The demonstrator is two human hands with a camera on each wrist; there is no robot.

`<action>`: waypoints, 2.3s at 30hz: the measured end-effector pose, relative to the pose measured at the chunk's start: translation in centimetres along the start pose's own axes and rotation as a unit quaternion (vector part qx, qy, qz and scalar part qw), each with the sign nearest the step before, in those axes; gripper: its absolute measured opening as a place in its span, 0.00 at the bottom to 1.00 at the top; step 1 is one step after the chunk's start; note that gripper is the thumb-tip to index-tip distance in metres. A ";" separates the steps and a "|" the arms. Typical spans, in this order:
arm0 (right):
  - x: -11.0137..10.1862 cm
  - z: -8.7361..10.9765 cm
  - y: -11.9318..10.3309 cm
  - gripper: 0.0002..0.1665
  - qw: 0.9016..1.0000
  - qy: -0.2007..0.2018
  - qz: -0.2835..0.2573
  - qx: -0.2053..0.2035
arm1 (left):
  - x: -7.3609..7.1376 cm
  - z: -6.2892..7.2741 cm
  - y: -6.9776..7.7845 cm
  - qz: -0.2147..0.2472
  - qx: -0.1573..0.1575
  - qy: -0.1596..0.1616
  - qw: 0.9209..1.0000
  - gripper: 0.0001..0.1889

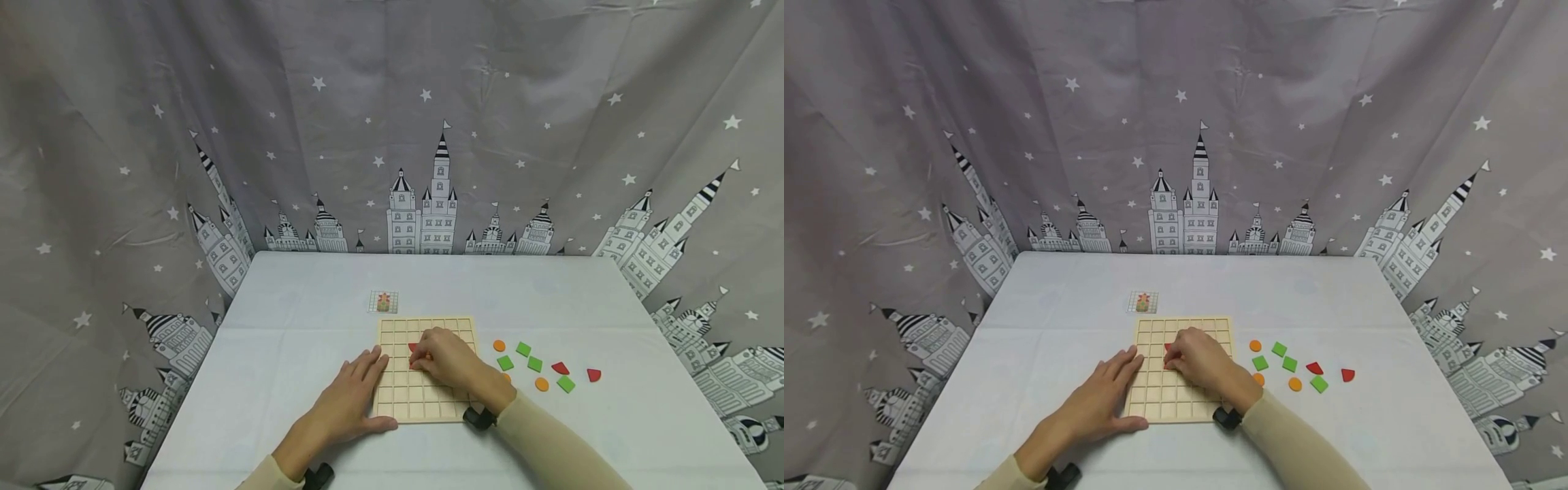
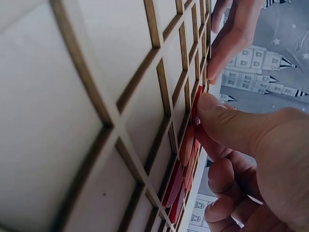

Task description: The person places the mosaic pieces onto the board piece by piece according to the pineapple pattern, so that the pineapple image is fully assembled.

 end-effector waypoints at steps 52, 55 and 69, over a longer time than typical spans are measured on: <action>-12.2 11.8 13.0 0.13 0.966 0.081 0.086 0.229 | 0.1 -0.1 0.0 -0.006 -0.011 -0.003 1.000 0.65; -12.3 12.2 13.3 0.12 0.966 0.081 0.076 0.233 | 0.1 0.0 0.0 -0.006 -0.011 -0.003 1.000 0.65; -12.5 12.3 13.2 0.13 0.966 0.102 0.065 0.229 | 0.2 -0.1 -0.1 -0.006 -0.010 -0.001 1.000 0.66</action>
Point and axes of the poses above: each hand's wrist, its own z-axis away from the middle knuckle, its own x-axis out of the palm, y = z × x, the point moved 8 cm from there along -z, towards the middle knuckle, and after that the axes turned 13 degrees about y, right-handed, at the moved point
